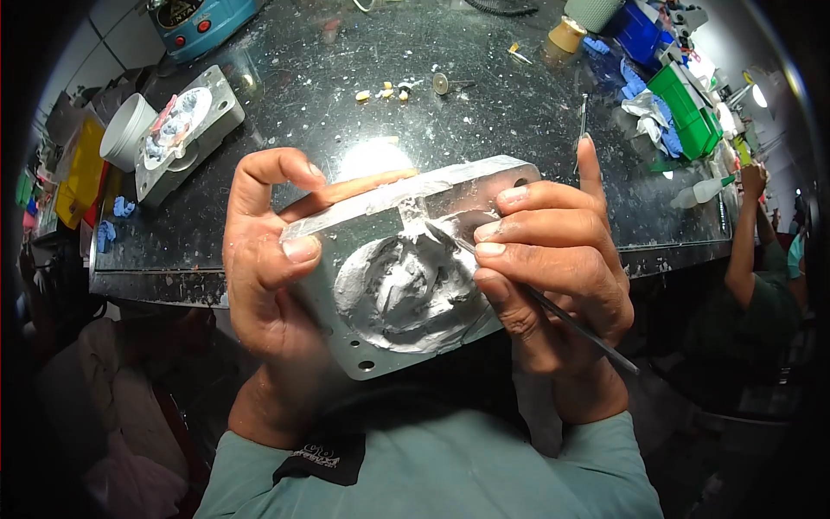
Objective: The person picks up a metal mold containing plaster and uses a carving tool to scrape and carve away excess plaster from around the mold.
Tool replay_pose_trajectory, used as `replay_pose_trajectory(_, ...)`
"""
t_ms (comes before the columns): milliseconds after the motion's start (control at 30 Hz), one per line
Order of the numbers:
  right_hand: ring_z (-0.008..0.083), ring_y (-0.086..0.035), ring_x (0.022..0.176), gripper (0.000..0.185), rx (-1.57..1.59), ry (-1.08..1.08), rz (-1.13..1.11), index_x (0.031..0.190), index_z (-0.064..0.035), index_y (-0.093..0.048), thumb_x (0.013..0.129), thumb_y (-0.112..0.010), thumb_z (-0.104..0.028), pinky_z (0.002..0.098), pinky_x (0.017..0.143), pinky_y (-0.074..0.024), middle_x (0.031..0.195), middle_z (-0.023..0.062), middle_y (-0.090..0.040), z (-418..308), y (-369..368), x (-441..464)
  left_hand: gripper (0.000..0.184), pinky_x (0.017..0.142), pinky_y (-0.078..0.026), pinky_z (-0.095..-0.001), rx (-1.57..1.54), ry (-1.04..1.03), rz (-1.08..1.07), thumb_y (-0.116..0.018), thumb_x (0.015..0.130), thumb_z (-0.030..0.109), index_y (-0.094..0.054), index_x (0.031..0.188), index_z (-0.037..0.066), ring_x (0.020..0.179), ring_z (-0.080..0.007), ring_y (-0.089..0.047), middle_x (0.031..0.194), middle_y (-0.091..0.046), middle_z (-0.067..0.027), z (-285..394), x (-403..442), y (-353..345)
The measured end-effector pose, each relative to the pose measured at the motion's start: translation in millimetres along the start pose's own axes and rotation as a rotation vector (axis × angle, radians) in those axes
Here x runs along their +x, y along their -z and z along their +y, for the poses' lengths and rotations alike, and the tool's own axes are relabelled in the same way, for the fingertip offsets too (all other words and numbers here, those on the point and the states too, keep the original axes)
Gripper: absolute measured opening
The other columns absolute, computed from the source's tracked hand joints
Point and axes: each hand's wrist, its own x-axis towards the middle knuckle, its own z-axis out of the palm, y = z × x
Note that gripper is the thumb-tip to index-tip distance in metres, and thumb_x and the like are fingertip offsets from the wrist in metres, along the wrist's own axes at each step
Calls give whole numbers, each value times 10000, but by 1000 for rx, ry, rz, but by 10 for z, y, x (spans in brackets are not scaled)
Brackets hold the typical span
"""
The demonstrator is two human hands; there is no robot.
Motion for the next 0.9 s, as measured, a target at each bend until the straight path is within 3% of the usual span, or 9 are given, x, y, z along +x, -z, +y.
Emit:
replay_pose_trajectory(100, 279, -601, 1225, 157, -73, -26, -38, 986, -135, -729, 873, -836, -158, 604, 1274, -191, 1058, 40, -714, -62, 42, 25, 333, 970, -586, -510, -30, 30, 22, -531, 876, 192, -535, 1039, -98, 1119, -549, -682, 1187, -398, -160, -21, 2, 28)
replay_pose_trajectory(167, 293, -548, 1285, 141, -103, -56, -35, 960, -129, -748, 854, -839, -146, 598, 1271, -179, 1114, 65, -686, -94, 51, 26, 342, 963, -590, -534, -4, 43, 11, -513, 882, 190, -479, 1087, -82, 1126, -569, -666, 1189, -446, -285, -22, 9, 46)
replay_pose_trajectory(267, 306, -485, 1341, 113, -84, -121, -3, 929, -117, -772, 839, -833, -144, 588, 1256, -182, 1190, 105, -633, -128, 50, 14, 429, 957, -593, -560, 74, 22, -31, -475, 889, 181, -346, 1226, -52, 1150, -599, -635, 1207, -526, -554, -20, 2, 47)
replay_pose_trajectory(367, 301, -472, 1349, 118, 60, -188, 30, 942, -102, -780, 844, -820, -154, 576, 1237, -204, 1203, 124, -614, -73, -7, -39, 443, 962, -592, -556, 58, 16, -18, -475, 886, 181, -338, 1244, -41, 1152, -601, -633, 1219, -500, -594, -24, -1, 24)
replay_pose_trajectory(433, 297, -470, 1352, 125, 197, -241, 64, 954, -95, -781, 849, -813, -154, 570, 1232, -210, 1189, 128, -617, -46, -69, -91, 453, 966, -589, -561, 25, 35, -17, -478, 885, 183, -336, 1255, -36, 1152, -606, -630, 1221, -502, -590, -25, 1, 46)
replay_pose_trajectory(600, 263, -513, 1317, 176, 72, -122, 73, 995, -156, -805, 834, -876, -144, 553, 1273, -125, 1161, 9, -692, -65, -65, -161, 463, 977, -580, -569, 5, 33, -32, -488, 881, 184, -340, 1267, -25, 1154, -603, -630, 1223, -490, -603, -16, 4, 50)
replay_pose_trajectory(667, 274, -523, 1313, 156, 96, -132, 71, 966, -144, -780, 857, -862, -220, 577, 1289, -130, 1109, 36, -663, -78, -53, -161, 461, 972, -582, -569, 1, 38, -32, -497, 880, 184, -350, 1262, -31, 1155, -599, -632, 1233, -502, -569, -23, -11, 53)
replay_pose_trajectory(767, 276, -528, 1302, 165, 160, -125, 138, 969, -129, -776, 866, -858, -228, 582, 1284, -149, 1093, 42, -660, -30, -78, -180, 454, 949, -594, -566, -11, 25, -42, -513, 883, 189, -384, 1244, -55, 1155, -600, -633, 1258, -520, -419, -23, -5, 73)
replay_pose_trajectory(900, 275, -535, 1287, 165, 112, -118, 136, 955, -117, -780, 845, -867, -202, 582, 1280, -162, 1079, 45, -663, -58, -42, -113, 451, 911, -614, -562, -13, -25, -52, -527, 888, 203, -430, 1207, -102, 1155, -615, -627, 1209, -427, -199, -26, 1, 55)
